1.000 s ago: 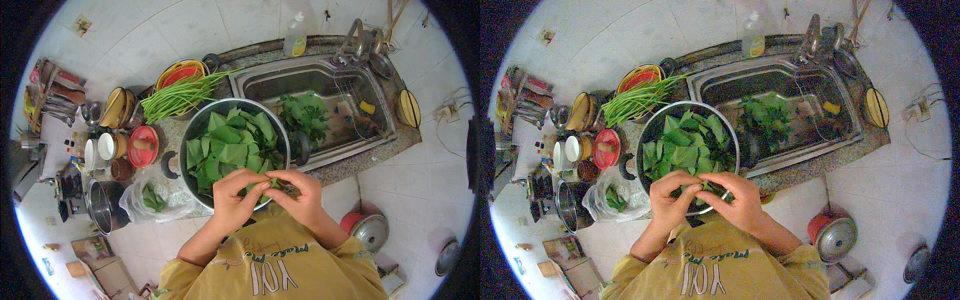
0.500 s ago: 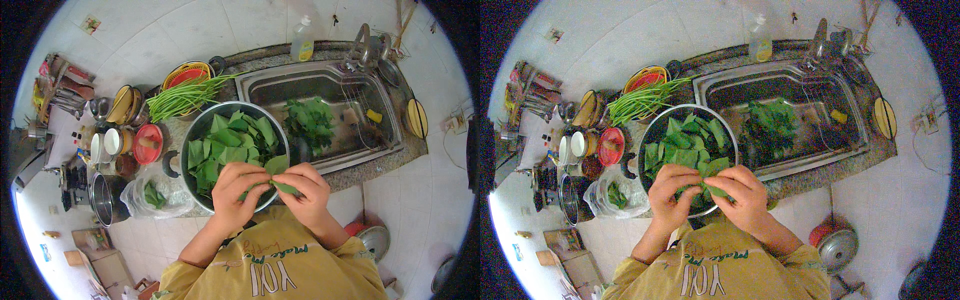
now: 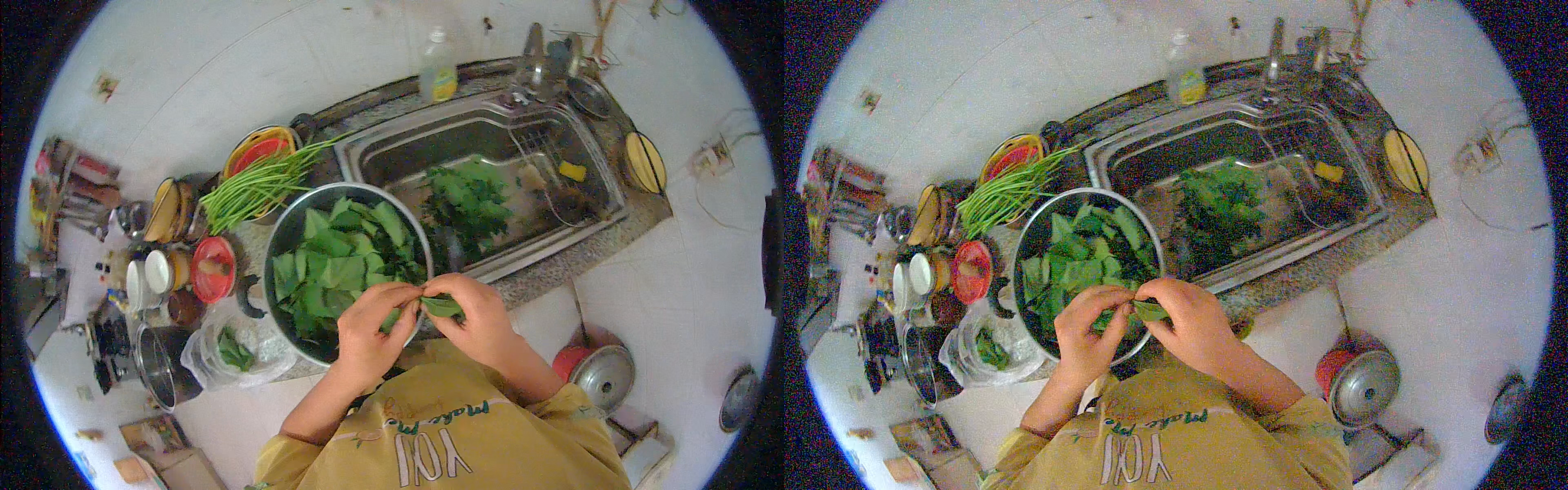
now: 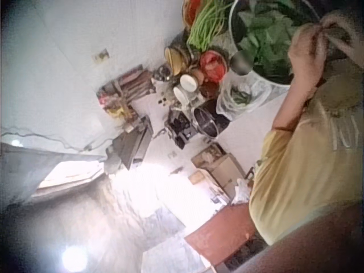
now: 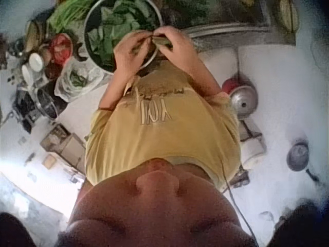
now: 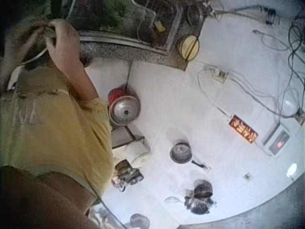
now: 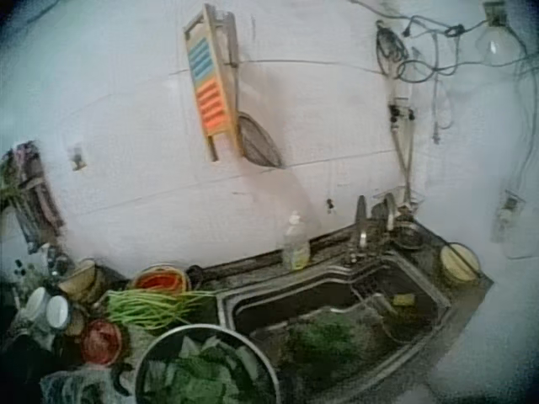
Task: The person stands at a kitchen counter and repeatedly picks up large green leaves from a metal bowl. They tear the leaves into smaller pieces by hand and place the torn pieces into a clear plastic bag on the counter. The process continues with the person handling the leaves one at a time.
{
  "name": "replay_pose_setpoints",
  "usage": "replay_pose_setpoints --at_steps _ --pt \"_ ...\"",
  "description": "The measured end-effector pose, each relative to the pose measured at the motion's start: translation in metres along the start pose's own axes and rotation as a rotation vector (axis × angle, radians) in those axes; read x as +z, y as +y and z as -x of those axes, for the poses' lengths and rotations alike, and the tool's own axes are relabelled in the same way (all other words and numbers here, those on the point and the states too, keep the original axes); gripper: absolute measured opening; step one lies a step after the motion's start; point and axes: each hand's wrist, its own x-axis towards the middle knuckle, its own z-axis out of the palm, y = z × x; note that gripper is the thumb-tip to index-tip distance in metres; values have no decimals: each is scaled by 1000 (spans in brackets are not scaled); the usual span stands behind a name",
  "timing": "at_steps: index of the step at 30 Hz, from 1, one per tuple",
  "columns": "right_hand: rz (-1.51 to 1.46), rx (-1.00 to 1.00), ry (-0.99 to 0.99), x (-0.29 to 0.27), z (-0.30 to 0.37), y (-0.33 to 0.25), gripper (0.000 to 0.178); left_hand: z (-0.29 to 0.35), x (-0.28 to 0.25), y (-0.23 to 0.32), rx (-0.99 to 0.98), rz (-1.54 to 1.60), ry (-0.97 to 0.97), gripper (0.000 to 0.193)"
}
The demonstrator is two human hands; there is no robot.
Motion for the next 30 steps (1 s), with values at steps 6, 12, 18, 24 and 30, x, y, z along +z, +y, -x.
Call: replay_pose_setpoints --at_steps 6,12,18,24,30 --pt "46 -90 76 -11 17 19 28 -4 14 -1 -8 42 -212 15" --pt "-9 -103 140 -13 30 26 31 -7 26 -5 -374 520 -429 8" --pt "-282 -208 268 -13 42 33 25 -20 30 -9 -577 1015 -668 10" --pt "-865 129 613 -6 37 13 13 -22 47 2 -568 1192 -562 14" --pt "-1062 271 698 -24 32 23 9 -37 38 7 -509 1177 -401 18"
